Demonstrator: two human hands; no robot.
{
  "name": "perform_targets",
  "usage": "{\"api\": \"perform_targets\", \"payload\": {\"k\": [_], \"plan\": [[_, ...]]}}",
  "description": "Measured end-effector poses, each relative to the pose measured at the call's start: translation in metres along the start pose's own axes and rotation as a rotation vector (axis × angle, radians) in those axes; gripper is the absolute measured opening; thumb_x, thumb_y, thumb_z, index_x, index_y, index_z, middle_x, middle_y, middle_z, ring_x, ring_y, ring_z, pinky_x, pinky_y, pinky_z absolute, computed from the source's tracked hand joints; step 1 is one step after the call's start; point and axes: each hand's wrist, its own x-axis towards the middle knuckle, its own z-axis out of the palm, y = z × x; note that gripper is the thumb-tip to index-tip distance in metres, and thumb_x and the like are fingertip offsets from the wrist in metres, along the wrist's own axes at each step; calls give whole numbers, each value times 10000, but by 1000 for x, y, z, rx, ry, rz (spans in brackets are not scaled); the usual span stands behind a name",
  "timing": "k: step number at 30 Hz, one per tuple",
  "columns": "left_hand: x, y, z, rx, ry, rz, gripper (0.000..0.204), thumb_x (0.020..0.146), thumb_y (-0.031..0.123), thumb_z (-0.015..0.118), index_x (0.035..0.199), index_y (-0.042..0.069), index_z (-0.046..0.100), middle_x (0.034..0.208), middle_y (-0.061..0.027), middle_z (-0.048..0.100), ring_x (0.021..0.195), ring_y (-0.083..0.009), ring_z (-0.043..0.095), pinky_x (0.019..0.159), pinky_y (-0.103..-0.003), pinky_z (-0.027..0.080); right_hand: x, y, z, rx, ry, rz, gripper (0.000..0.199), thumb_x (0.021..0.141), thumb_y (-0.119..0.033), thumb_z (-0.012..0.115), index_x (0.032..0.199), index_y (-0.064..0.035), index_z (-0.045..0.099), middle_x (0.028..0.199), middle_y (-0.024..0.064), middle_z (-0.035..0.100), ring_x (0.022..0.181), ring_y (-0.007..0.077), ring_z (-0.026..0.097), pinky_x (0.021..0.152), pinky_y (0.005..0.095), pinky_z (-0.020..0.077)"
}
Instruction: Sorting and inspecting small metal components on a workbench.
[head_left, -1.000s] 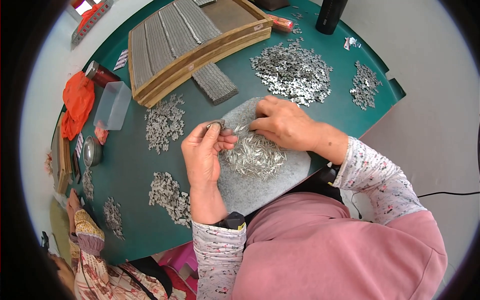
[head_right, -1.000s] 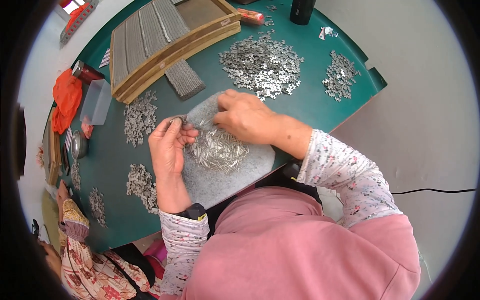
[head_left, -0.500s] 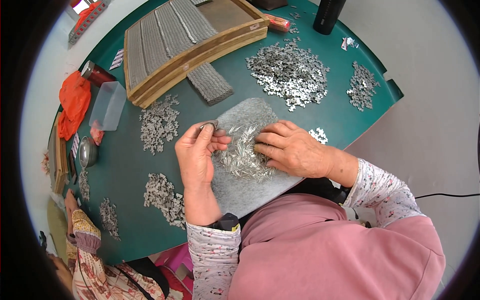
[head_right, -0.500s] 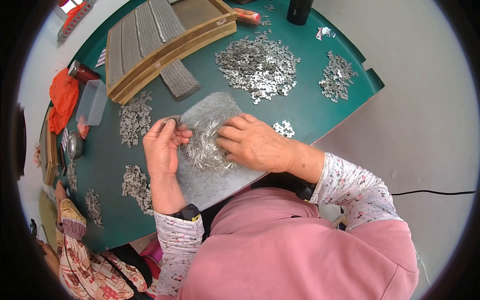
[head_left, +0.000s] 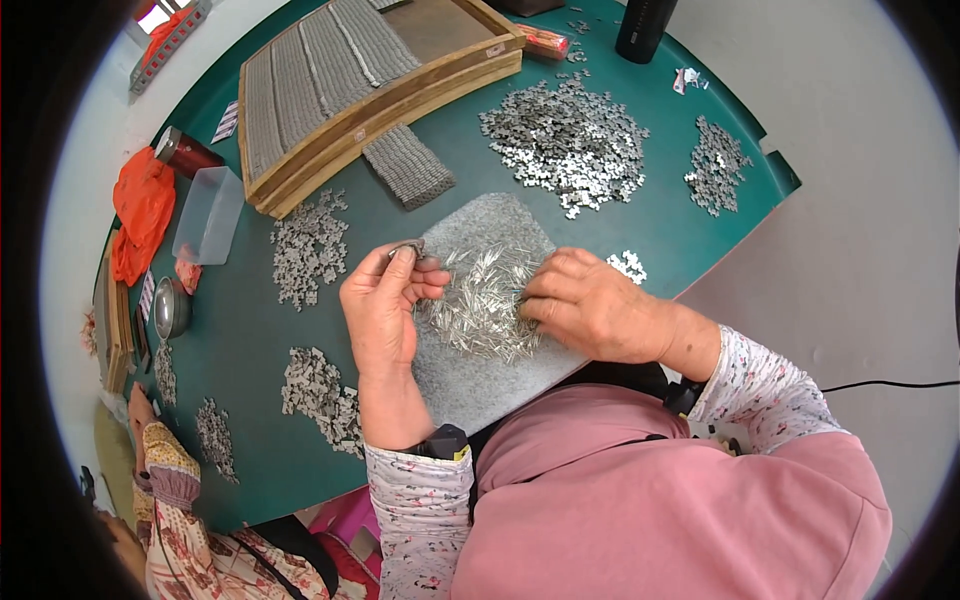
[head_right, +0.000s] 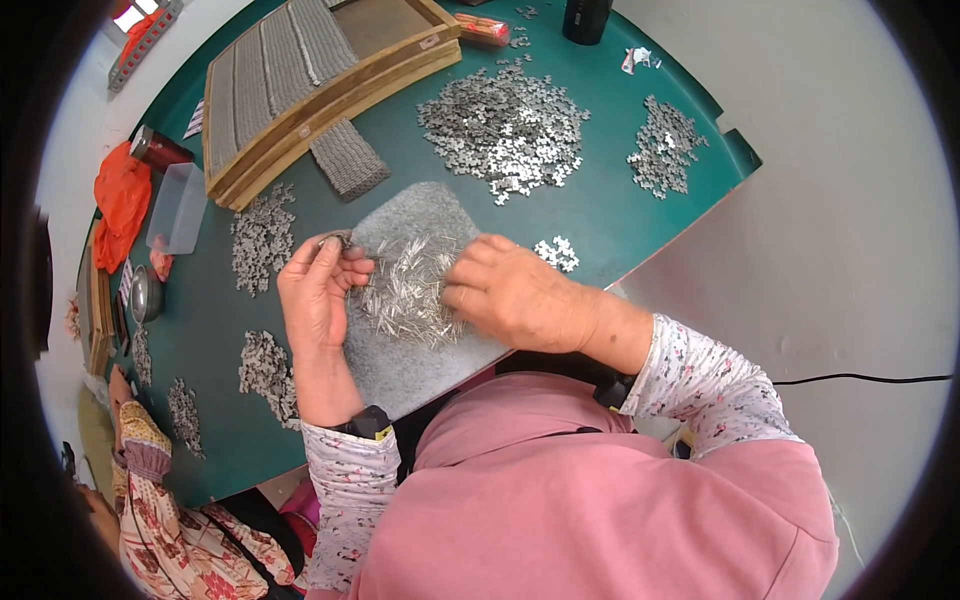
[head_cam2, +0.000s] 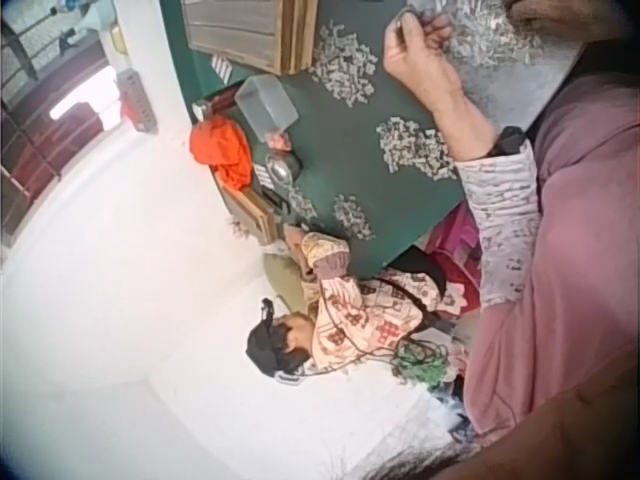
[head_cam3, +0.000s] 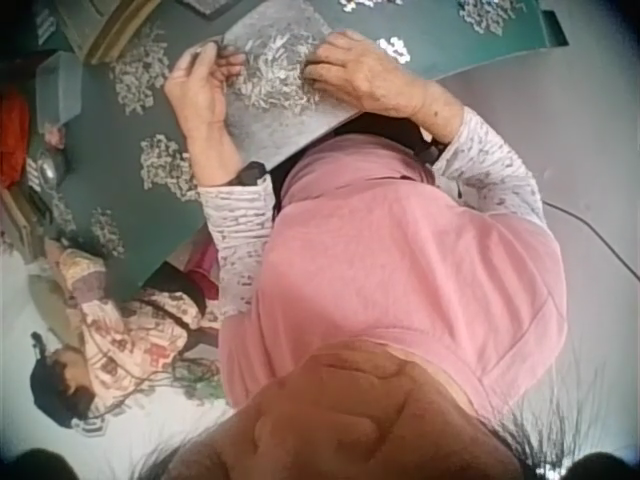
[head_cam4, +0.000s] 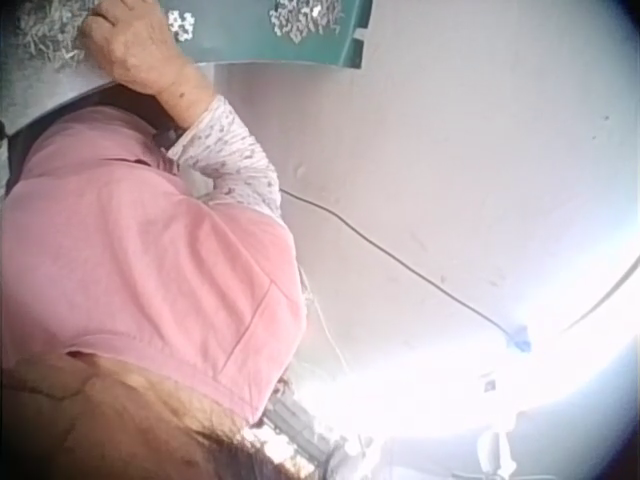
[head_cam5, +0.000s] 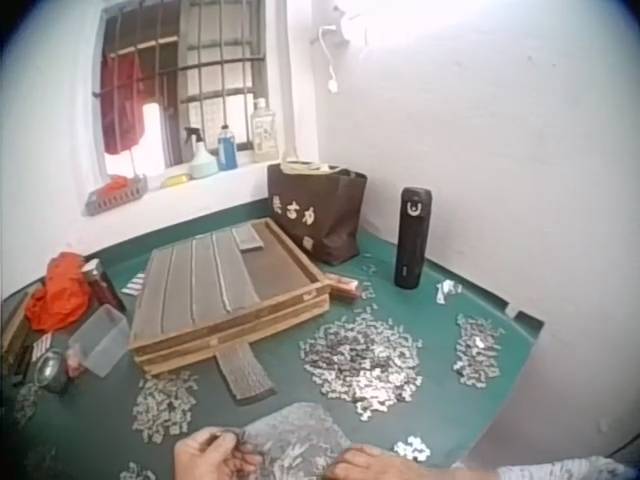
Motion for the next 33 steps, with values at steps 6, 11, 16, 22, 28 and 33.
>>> {"api": "perform_targets", "payload": {"k": [6,11,16,22,28,33], "plan": [[-1,2,7,55,-11,-14,140,900,67,587,958,-55,628,785,-158,664,631,-212,665,540,-258,538,8,30,-1,40,187,172,217,759,-11,646,972,-41,620,906,119,571,775,295,588,640,369,492],[-4,-1,13,89,-73,-27,144,903,63,579,957,-64,623,778,-158,661,617,-210,664,531,-255,537,24,41,0,12,73,211,158,756,-54,628,913,-42,637,808,118,537,744,313,586,629,410,476],[-6,0,17,114,-139,-47,126,899,43,579,938,-66,628,764,-155,657,624,-198,666,528,-246,532,30,41,0,-59,17,185,95,750,-54,613,843,-34,620,783,119,535,735,316,590,626,410,482],[-7,-1,19,160,-167,-48,123,899,43,579,936,-62,631,774,-147,663,629,-189,667,538,-241,532,36,42,1,-37,21,191,144,740,-23,635,881,-42,611,805,116,561,707,310,594,614,393,490],[-11,-4,28,219,-212,-27,123,891,34,580,953,-57,635,761,-144,664,615,-184,663,546,-245,536,43,42,-1,488,112,435,91,820,-3,608,909,-6,591,854,64,623,722,157,612,650,277,495],[-14,-4,31,214,-251,17,118,881,11,580,954,-62,637,763,-143,668,640,-188,671,566,-248,541,45,23,12,946,260,520,76,896,-40,583,953,9,578,859,-8,574,790,47,534,698,228,469]]}}
